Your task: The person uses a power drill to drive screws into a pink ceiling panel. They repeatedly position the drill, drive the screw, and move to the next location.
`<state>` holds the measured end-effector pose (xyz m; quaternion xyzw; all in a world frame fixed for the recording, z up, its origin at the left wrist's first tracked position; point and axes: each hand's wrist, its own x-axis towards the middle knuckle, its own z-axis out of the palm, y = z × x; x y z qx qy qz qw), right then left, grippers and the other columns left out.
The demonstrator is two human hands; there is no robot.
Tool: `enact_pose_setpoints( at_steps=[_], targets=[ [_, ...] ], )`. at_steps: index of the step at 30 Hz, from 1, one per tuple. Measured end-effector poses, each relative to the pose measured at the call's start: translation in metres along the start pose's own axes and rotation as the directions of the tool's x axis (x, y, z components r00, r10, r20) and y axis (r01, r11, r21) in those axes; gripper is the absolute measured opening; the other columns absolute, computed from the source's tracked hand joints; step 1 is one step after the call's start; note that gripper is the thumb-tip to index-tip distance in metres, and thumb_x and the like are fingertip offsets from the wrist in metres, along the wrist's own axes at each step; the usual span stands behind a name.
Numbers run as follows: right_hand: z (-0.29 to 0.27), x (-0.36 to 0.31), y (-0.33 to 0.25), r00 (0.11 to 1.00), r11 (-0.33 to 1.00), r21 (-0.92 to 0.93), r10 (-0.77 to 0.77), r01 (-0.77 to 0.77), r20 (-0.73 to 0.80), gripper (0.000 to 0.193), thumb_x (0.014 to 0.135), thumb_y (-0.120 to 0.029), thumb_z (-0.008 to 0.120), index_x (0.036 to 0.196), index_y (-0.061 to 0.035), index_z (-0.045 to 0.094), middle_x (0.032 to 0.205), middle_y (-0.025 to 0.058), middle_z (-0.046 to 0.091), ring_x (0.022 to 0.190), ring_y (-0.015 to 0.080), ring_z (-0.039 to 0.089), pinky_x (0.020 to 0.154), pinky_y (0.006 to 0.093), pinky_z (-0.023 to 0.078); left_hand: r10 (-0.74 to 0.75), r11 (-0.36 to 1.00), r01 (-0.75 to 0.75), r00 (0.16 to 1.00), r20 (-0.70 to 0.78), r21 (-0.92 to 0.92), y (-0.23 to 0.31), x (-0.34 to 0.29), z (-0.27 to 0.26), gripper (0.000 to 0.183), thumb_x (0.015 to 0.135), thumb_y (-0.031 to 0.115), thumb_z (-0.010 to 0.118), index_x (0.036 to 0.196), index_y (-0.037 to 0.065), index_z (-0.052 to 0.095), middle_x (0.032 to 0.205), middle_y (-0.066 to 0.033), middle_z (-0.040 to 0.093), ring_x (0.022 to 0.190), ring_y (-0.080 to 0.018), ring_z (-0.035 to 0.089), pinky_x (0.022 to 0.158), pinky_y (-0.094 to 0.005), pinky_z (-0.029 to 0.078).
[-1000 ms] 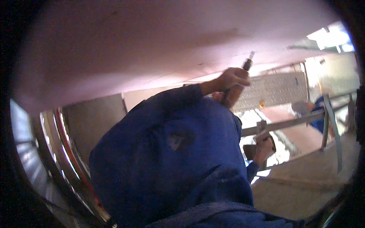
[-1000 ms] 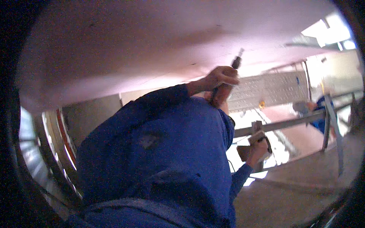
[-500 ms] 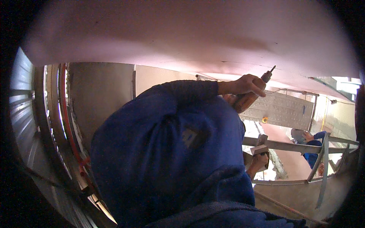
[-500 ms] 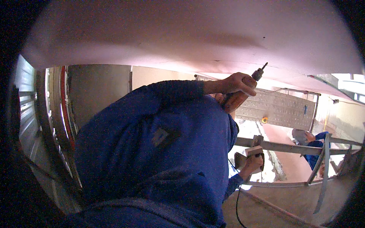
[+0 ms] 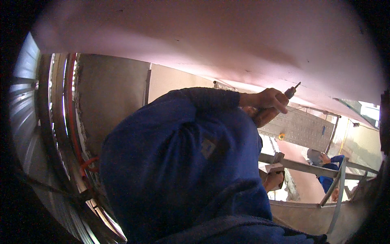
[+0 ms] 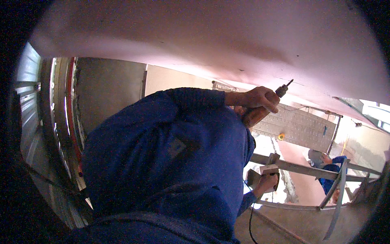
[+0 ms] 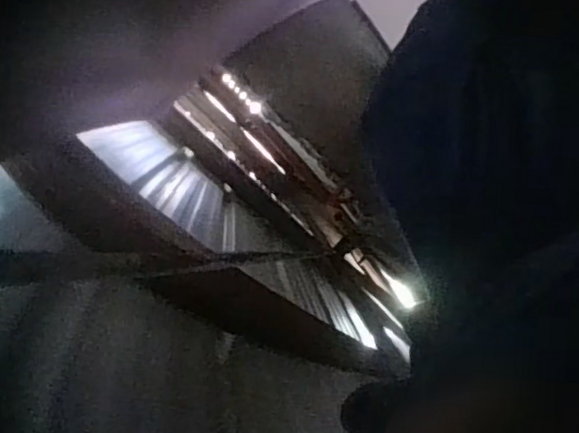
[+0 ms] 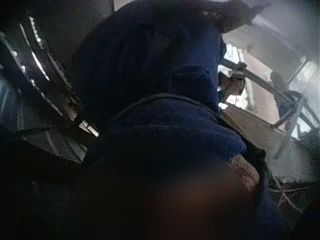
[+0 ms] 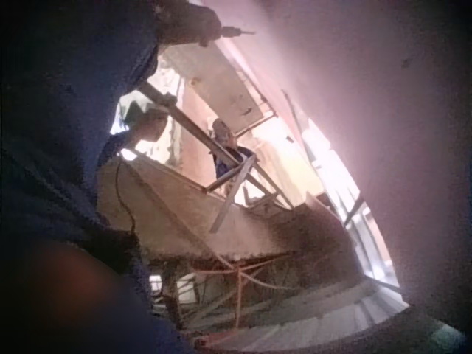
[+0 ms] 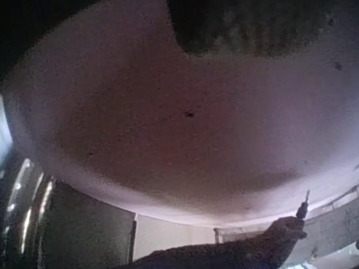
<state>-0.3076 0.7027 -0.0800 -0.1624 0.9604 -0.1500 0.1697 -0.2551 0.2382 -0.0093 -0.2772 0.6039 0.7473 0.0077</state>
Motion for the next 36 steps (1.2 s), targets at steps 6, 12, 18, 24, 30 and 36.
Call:
enact_pose_setpoints(
  at_steps=[6,12,18,24,30,36],
  targets=[
    [0.003,0.002,0.001,1.000,1.000,-0.016,-0.023,0.023,-0.001,0.036,0.088,-0.029,0.070,0.103,0.0039,0.073,0.094,0.0232,0.075,0.085,0.0403,0.072,0.074,0.0478,0.058,-0.001,0.999,-0.001,0.999,0.050,0.048,-0.003,0.006,-0.005,0.056,0.064,0.041,0.097,0.100,0.005,0.075,0.092,-0.0072,0.072,0.087,-0.0188,0.066,0.081,-0.0335,0.052],
    [0.006,0.001,0.003,1.000,0.999,-0.036,-0.029,0.029,-0.007,0.034,0.089,-0.028,0.069,0.103,0.0029,0.073,0.093,0.0224,0.075,0.083,0.0400,0.072,0.073,0.0478,0.058,0.041,0.998,-0.041,0.999,0.002,0.048,0.001,0.000,-0.004,0.045,0.066,0.039,0.095,0.089,0.007,0.074,0.088,-0.0045,0.071,0.085,-0.0166,0.064,0.078,-0.0324,0.050],
    [0.004,-0.009,-0.010,0.999,0.997,-0.070,-0.018,0.016,-0.031,0.032,0.089,-0.026,0.069,0.103,0.0019,0.073,0.093,0.0215,0.075,0.082,0.0397,0.071,0.072,0.0478,0.058,0.103,0.994,-0.105,0.987,0.127,0.011,-0.002,0.004,-0.007,0.029,0.077,0.024,0.091,0.082,0.010,0.067,0.079,0.0042,0.061,0.076,-0.0073,0.056,0.069,-0.0272,0.045],
    [-0.010,-0.010,-0.036,0.999,0.976,0.214,0.040,-0.041,0.010,0.019,0.085,-0.015,0.069,0.097,-0.0017,0.068,0.092,0.0199,0.075,0.085,0.0386,0.074,0.071,0.0454,0.060,0.063,0.996,-0.056,0.992,0.112,-0.068,0.005,0.004,-0.002,0.028,0.081,0.020,0.088,0.092,0.006,0.066,0.087,0.0010,0.063,0.081,-0.0107,0.058,0.075,-0.0296,0.047],
    [-0.005,-0.015,-0.041,0.990,0.856,0.514,0.109,-0.050,-0.085,0.018,0.087,-0.017,0.068,0.095,-0.0016,0.068,0.087,0.0218,0.073,0.081,0.0391,0.073,0.070,0.0467,0.057,-0.004,1.000,0.006,0.993,0.121,-0.014,0.020,0.001,0.000,0.040,0.081,0.025,0.086,0.109,0.004,0.067,0.094,-0.0023,0.065,0.089,-0.0154,0.062,0.083,-0.0339,0.050],
    [0.004,-0.007,-0.030,0.994,0.979,0.181,0.099,-0.090,-0.043,0.014,0.090,-0.016,0.066,0.097,-0.0047,0.071,0.088,0.0214,0.074,0.082,0.0411,0.073,0.070,0.0500,0.058,-0.023,0.997,0.028,0.998,0.066,-0.078,0.012,0.002,0.003,0.029,0.086,0.018,0.082,0.108,0.006,0.067,0.095,-0.0008,0.064,0.087,-0.0144,0.062,0.081,-0.0315,0.052]
  ],
)
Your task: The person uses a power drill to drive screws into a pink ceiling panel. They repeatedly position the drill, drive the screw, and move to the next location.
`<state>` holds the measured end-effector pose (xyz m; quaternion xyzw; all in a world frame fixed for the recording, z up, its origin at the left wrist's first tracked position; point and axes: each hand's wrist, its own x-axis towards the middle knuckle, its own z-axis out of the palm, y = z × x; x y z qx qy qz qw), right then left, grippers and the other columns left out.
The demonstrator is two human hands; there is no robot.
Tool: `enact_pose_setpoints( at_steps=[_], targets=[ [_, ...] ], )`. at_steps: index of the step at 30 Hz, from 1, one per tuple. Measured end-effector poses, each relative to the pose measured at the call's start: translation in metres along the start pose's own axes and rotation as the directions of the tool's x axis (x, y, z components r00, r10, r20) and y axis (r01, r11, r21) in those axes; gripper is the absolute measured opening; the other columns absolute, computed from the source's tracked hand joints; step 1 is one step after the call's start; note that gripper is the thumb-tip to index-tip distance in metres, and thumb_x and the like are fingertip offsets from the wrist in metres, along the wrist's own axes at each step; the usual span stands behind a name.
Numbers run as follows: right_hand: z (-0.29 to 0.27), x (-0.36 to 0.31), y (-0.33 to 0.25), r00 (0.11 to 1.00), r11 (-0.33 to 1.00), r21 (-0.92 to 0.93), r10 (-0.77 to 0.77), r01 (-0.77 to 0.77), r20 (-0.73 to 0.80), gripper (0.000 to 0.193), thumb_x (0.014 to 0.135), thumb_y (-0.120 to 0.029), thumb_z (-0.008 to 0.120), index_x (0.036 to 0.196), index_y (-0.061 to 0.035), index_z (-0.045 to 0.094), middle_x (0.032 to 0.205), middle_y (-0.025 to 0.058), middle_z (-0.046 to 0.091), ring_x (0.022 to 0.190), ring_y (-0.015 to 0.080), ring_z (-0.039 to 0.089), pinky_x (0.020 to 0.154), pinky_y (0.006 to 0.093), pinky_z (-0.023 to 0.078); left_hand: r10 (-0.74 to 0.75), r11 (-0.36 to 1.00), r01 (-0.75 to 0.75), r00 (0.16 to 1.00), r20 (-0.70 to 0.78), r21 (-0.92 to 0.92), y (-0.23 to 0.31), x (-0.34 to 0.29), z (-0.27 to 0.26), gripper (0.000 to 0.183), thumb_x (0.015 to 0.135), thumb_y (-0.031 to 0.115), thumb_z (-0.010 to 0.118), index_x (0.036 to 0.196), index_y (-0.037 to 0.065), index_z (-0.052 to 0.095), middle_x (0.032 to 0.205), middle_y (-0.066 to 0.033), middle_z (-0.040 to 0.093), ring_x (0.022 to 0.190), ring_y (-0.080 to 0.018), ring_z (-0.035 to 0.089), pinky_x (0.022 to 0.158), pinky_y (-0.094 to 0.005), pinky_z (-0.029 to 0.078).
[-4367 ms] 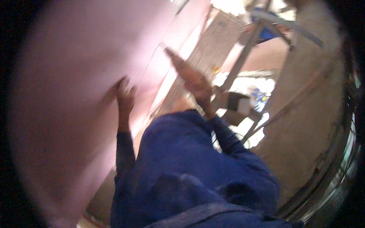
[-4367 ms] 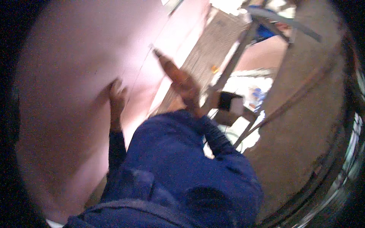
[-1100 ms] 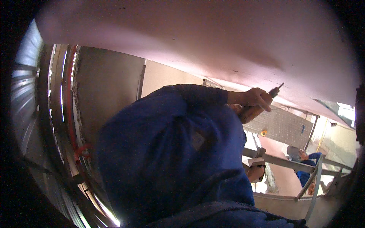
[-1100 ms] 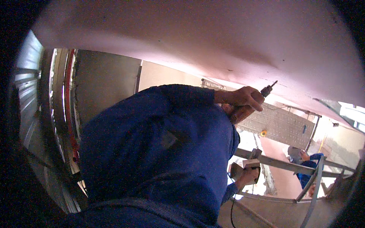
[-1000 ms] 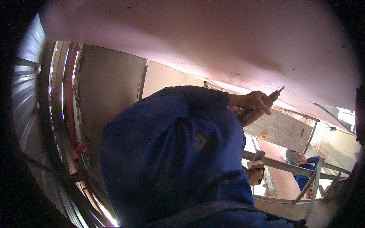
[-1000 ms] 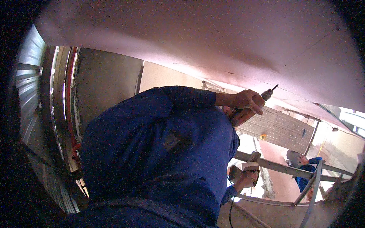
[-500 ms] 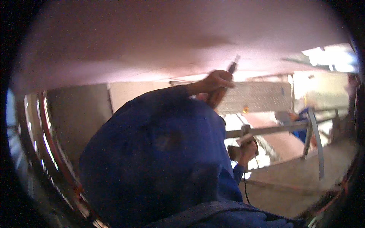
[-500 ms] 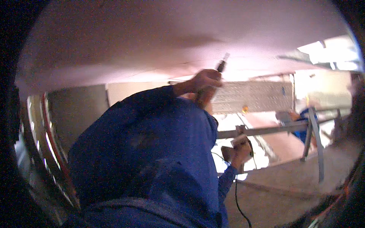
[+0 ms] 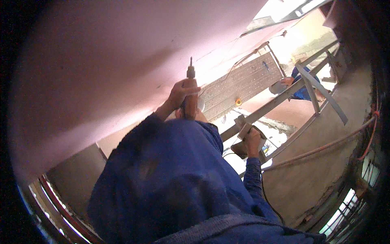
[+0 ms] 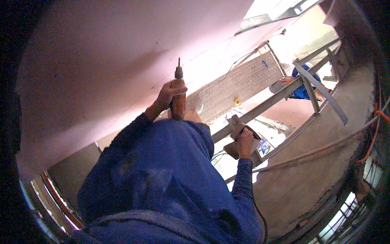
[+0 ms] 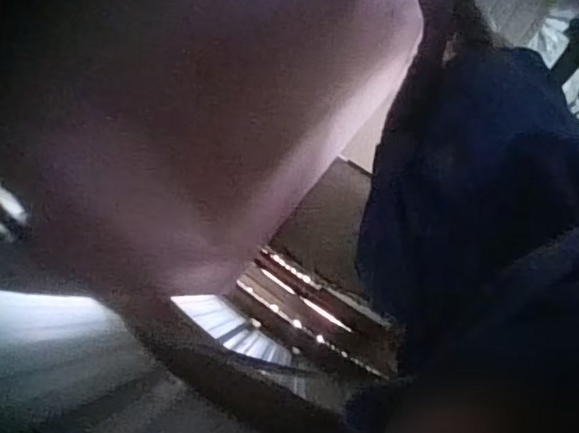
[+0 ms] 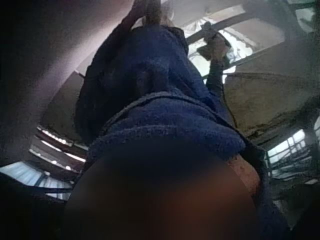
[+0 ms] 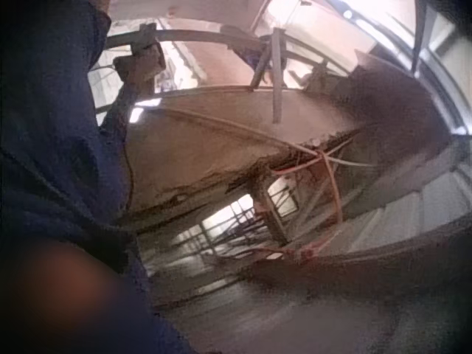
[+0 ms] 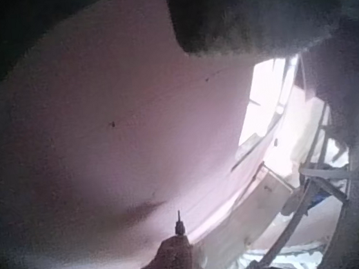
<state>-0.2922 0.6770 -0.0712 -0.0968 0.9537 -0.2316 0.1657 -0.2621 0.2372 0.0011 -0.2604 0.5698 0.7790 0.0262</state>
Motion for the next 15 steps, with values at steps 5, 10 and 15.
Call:
enact_pose_setpoints(
  at_steps=[5,10,15],
  targets=[
    [-0.004,-0.003,-0.007,1.000,1.000,0.004,0.000,0.000,0.000,0.014,0.093,-0.016,0.065,0.098,-0.0052,0.072,0.088,0.0216,0.074,0.082,0.0406,0.073,0.071,0.0497,0.059,0.030,0.999,-0.031,0.998,0.049,0.030,-0.001,0.002,-0.001,0.027,0.086,0.019,0.083,0.104,0.005,0.069,0.094,0.0002,0.066,0.090,-0.0121,0.061,0.085,-0.0285,0.049],
    [0.000,-0.005,-0.001,0.997,0.998,0.033,-0.048,0.050,-0.056,0.020,0.099,-0.012,0.053,0.093,-0.0023,0.069,0.090,0.0251,0.072,0.086,0.0428,0.072,0.073,0.0513,0.058,-0.029,0.998,0.031,0.999,0.041,-0.057,0.002,-0.001,-0.001,0.032,0.084,0.022,0.082,0.107,0.005,0.066,0.095,-0.0018,0.063,0.087,-0.0139,0.062,0.078,-0.0306,0.051],
    [0.014,-0.003,0.012,0.998,0.993,-0.116,0.020,-0.028,-0.066,0.026,0.100,-0.013,0.048,0.088,-0.0029,0.069,0.089,0.0268,0.071,0.083,0.0429,0.072,0.071,0.0513,0.058,-0.044,0.998,0.044,0.999,0.019,-0.045,-0.003,0.000,-0.003,0.036,0.084,0.023,0.084,0.109,0.005,0.066,0.098,-0.0022,0.064,0.087,-0.0144,0.062,0.079,-0.0317,0.052]
  ],
)
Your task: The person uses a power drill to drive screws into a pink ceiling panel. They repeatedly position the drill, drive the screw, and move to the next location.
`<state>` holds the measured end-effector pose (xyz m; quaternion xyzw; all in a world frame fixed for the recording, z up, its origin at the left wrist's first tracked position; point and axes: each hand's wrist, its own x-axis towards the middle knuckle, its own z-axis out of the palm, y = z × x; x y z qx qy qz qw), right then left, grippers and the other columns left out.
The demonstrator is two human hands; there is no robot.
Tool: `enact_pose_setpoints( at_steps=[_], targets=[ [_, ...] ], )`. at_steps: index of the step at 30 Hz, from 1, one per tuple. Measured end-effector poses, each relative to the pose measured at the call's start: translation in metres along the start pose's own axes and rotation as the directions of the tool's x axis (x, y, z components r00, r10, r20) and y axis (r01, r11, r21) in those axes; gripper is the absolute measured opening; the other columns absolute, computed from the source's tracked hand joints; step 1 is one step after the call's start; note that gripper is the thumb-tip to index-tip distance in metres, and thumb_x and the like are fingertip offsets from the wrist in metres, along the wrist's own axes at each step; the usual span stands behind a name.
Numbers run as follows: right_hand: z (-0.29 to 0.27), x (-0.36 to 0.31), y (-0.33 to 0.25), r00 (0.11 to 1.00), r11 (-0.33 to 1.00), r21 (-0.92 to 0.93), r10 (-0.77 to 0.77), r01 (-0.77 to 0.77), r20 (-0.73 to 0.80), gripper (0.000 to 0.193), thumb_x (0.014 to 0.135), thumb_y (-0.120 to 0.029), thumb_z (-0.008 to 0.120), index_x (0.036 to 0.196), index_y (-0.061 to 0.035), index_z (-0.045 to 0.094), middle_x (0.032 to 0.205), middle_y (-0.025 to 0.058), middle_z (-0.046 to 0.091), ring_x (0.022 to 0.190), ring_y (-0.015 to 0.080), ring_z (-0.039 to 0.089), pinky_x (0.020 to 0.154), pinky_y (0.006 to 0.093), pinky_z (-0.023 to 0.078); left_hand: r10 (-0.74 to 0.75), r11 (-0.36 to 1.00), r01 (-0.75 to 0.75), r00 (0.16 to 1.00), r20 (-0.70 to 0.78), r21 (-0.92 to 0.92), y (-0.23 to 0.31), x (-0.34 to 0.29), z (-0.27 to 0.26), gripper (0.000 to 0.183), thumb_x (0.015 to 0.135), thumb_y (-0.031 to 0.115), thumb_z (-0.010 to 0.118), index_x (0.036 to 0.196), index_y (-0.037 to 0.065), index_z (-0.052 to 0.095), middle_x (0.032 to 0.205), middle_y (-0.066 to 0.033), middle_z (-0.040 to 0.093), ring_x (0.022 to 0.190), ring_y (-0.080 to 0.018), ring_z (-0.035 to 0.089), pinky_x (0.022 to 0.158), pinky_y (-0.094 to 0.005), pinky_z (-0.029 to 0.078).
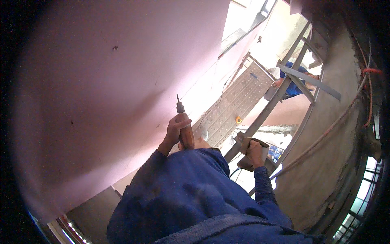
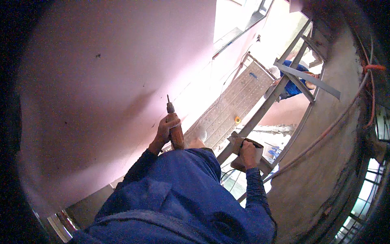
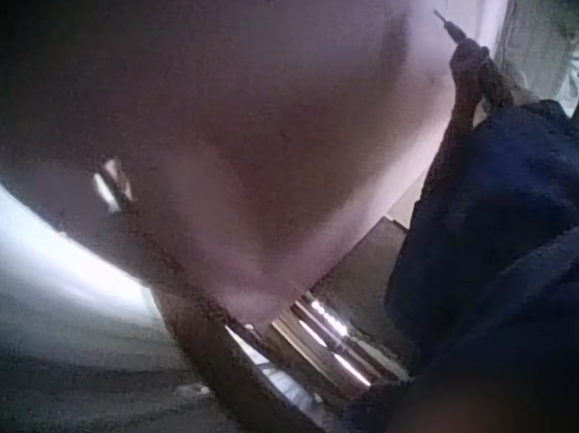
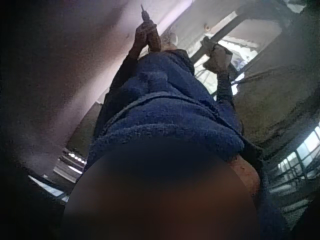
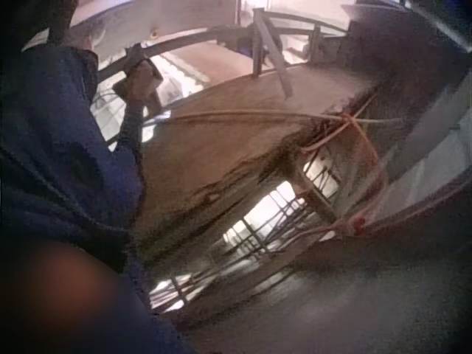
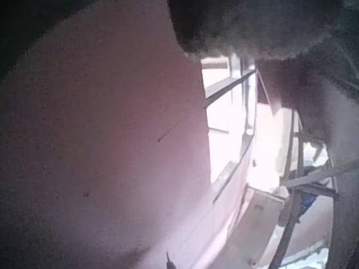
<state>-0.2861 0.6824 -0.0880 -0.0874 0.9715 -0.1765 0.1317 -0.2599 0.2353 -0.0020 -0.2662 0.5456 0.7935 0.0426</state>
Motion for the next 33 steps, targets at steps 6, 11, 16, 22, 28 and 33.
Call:
enact_pose_setpoints(
  at_steps=[6,11,16,22,28,33],
  targets=[
    [0.000,0.003,-0.001,0.997,0.993,-0.093,-0.077,0.078,0.013,0.025,0.100,-0.011,0.051,0.085,-0.0032,0.071,0.083,0.0256,0.071,0.081,0.0412,0.074,0.068,0.0492,0.061,0.043,0.995,-0.037,0.997,0.064,-0.096,-0.010,0.006,-0.005,0.027,0.089,0.014,0.081,0.109,0.007,0.066,0.098,-0.0006,0.064,0.090,-0.0144,0.063,0.082,-0.0321,0.053],
    [-0.026,0.002,-0.018,0.995,0.996,-0.066,-0.050,0.056,0.089,0.014,0.090,-0.012,0.065,0.088,0.0017,0.070,0.086,0.0262,0.071,0.086,0.0404,0.075,0.071,0.0506,0.061,-0.009,0.997,0.009,1.000,0.011,-0.074,-0.004,0.001,-0.003,0.030,0.087,0.016,0.083,0.110,0.006,0.065,0.096,-0.0014,0.064,0.086,-0.0157,0.064,0.078,-0.0335,0.055],
    [-0.036,0.002,-0.026,0.991,0.999,-0.011,0.033,-0.032,0.128,0.023,0.096,-0.018,0.062,0.087,0.0005,0.072,0.093,0.0255,0.074,0.089,0.0404,0.075,0.069,0.0510,0.060,-0.033,0.995,0.035,0.999,0.032,-0.091,-0.001,-0.001,-0.002,0.031,0.087,0.017,0.083,0.110,0.006,0.065,0.092,-0.0029,0.064,0.081,-0.0178,0.065,0.074,-0.0361,0.057],
    [-0.031,0.004,-0.019,0.992,0.993,0.081,-0.093,0.086,0.090,0.022,0.092,-0.018,0.067,0.100,0.0002,0.075,0.091,0.0260,0.074,0.086,0.0425,0.074,0.077,0.0513,0.059,0.066,0.998,-0.065,0.995,0.070,-0.019,-0.011,0.006,-0.006,0.018,0.087,0.013,0.082,0.097,0.012,0.066,0.086,0.0031,0.058,0.075,-0.0124,0.058,0.070,-0.0310,0.050],
    [-0.034,0.012,-0.015,0.956,0.962,0.096,-0.268,0.257,0.122,0.038,0.080,-0.034,0.083,0.108,-0.0096,0.076,0.088,0.0181,0.075,0.081,0.0395,0.071,0.072,0.0485,0.055,0.099,0.987,-0.118,0.981,0.164,0.110,-0.003,0.001,-0.005,0.034,0.086,0.019,0.084,0.110,0.001,0.068,0.097,-0.0033,0.066,0.084,-0.0138,0.061,0.080,-0.0301,0.049],
    [-0.024,0.015,-0.003,0.971,0.982,0.072,-0.181,0.172,0.155,0.024,0.084,-0.025,0.074,0.082,-0.0014,0.069,0.076,0.0197,0.070,0.075,0.0386,0.070,0.066,0.0491,0.053,0.120,0.983,-0.131,0.989,0.086,0.128,0.003,-0.006,-0.003,0.030,0.082,0.021,0.087,0.091,0.007,0.062,0.085,0.0021,0.056,0.079,-0.0109,0.054,0.075,-0.0311,0.044]
  ],
)
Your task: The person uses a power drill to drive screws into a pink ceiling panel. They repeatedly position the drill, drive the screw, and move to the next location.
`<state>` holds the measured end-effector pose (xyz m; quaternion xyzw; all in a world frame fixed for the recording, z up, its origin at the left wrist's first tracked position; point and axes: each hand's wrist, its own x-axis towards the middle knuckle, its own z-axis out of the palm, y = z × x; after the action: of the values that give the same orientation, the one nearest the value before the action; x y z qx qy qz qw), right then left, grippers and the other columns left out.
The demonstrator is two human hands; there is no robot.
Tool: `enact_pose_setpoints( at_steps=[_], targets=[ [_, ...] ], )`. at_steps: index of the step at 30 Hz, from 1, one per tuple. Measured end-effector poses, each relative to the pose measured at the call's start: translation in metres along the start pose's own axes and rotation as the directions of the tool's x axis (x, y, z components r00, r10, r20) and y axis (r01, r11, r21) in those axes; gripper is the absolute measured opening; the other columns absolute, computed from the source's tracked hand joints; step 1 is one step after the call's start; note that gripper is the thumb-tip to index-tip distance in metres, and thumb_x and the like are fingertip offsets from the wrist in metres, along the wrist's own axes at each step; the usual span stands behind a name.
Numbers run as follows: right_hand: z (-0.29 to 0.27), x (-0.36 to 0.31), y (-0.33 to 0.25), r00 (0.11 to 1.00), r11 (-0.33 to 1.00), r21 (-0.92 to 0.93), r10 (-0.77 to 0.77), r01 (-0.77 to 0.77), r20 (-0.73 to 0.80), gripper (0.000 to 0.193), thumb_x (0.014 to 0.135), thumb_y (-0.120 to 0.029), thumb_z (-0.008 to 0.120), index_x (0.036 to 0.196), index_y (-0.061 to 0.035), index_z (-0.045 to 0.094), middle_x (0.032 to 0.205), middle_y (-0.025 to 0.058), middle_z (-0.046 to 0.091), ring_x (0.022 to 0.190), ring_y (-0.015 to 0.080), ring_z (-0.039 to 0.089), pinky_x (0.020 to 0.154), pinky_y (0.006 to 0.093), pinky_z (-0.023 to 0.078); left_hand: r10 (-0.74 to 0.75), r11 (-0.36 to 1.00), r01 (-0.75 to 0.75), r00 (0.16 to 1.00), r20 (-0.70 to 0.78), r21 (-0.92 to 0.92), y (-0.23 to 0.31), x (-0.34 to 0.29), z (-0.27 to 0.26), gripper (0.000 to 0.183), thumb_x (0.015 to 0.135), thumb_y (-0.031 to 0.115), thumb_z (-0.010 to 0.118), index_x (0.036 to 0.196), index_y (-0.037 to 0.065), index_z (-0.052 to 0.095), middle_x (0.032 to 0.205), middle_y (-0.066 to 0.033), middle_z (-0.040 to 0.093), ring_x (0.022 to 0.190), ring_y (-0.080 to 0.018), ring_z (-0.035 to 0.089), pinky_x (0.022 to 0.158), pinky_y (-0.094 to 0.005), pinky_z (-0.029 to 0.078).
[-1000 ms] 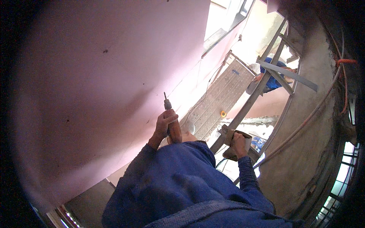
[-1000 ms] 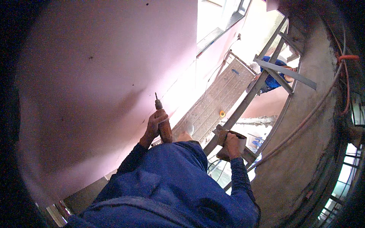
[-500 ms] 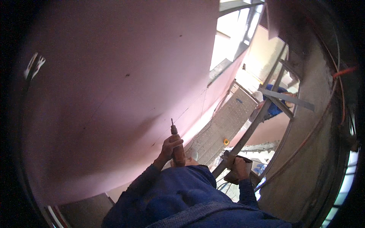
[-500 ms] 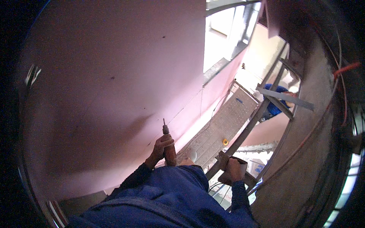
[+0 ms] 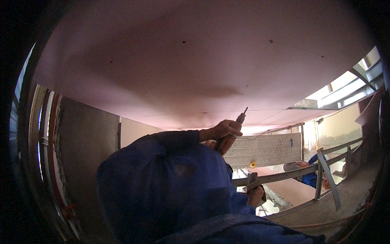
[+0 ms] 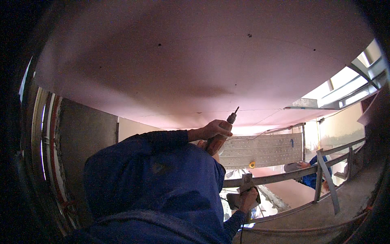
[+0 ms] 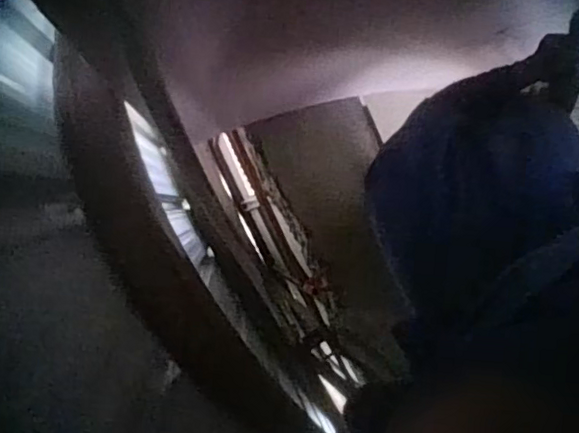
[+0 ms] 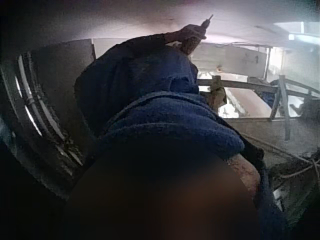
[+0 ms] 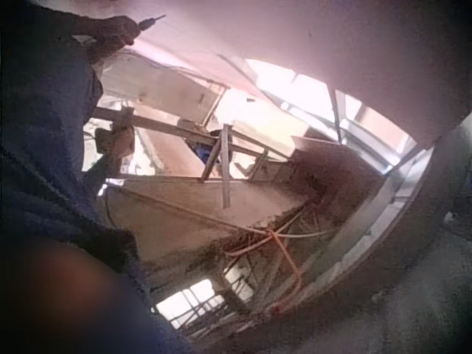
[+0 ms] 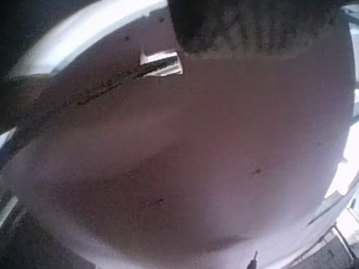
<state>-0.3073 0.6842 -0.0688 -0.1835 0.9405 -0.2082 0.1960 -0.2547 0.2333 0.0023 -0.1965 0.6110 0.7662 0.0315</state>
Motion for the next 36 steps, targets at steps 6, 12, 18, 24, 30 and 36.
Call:
enact_pose_setpoints(
  at_steps=[6,12,18,24,30,36],
  targets=[
    [-0.016,-0.001,-0.018,0.997,0.994,0.085,0.068,-0.066,-0.026,0.023,0.084,-0.023,0.073,0.089,-0.0003,0.072,0.082,0.0193,0.074,0.074,0.0361,0.071,0.066,0.0459,0.053,0.010,0.996,-0.012,1.000,-0.023,-0.094,-0.005,0.003,0.006,0.029,0.083,0.020,0.086,0.078,0.012,0.059,0.079,0.0036,0.055,0.075,-0.0098,0.052,0.073,-0.0312,0.043],
    [-0.028,-0.004,-0.035,0.999,0.973,0.229,0.036,-0.028,-0.034,0.021,0.078,-0.018,0.076,0.087,0.0012,0.074,0.079,0.0192,0.075,0.072,0.0349,0.071,0.071,0.0461,0.053,-0.026,0.998,0.024,0.999,-0.042,-0.052,0.012,-0.007,0.009,0.032,0.084,0.018,0.084,0.077,0.012,0.054,0.075,0.0062,0.048,0.070,-0.0087,0.047,0.069,-0.0316,0.040],
    [-0.012,-0.005,-0.016,0.981,0.996,-0.042,-0.080,0.073,-0.178,0.020,0.081,-0.018,0.072,0.087,0.0011,0.074,0.081,0.0226,0.074,0.077,0.0436,0.072,0.076,0.0506,0.055,0.046,0.992,-0.044,0.999,0.015,-0.117,0.012,-0.010,0.012,0.032,0.084,0.017,0.084,0.074,0.011,0.053,0.073,0.0056,0.046,0.071,-0.0088,0.045,0.069,-0.0321,0.038],
    [-0.030,-0.006,-0.026,0.991,0.997,0.052,-0.055,0.062,-0.125,0.021,0.079,-0.015,0.073,0.087,0.0038,0.073,0.078,0.0213,0.073,0.072,0.0392,0.071,0.071,0.0484,0.056,0.106,0.992,-0.108,0.994,0.029,0.072,0.002,-0.003,-0.001,0.028,0.093,0.030,0.076,0.084,0.005,0.066,0.079,-0.0002,0.060,0.075,-0.0111,0.056,0.073,-0.0286,0.044],
    [-0.040,-0.008,-0.008,0.997,0.992,0.122,-0.032,0.041,-0.070,0.023,0.077,-0.013,0.075,0.087,0.0065,0.071,0.074,0.0201,0.072,0.067,0.0348,0.071,0.066,0.0462,0.056,0.119,0.990,-0.125,0.988,0.095,0.060,0.005,-0.002,0.000,0.041,0.099,0.043,0.069,0.089,0.003,0.068,0.082,-0.0042,0.066,0.075,-0.0141,0.061,0.072,-0.0306,0.048],
    [-0.076,-0.030,-0.002,0.997,0.946,0.315,0.072,-0.079,0.036,0.025,0.075,-0.011,0.076,0.088,0.0093,0.070,0.071,0.0188,0.071,0.062,0.0305,0.070,0.061,0.0440,0.057,0.050,0.962,-0.016,0.992,0.117,-0.273,0.003,-0.003,-0.003,0.048,0.101,0.049,0.063,0.091,0.003,0.067,0.083,-0.0065,0.067,0.074,-0.0165,0.063,0.070,-0.0331,0.051]
  ],
)
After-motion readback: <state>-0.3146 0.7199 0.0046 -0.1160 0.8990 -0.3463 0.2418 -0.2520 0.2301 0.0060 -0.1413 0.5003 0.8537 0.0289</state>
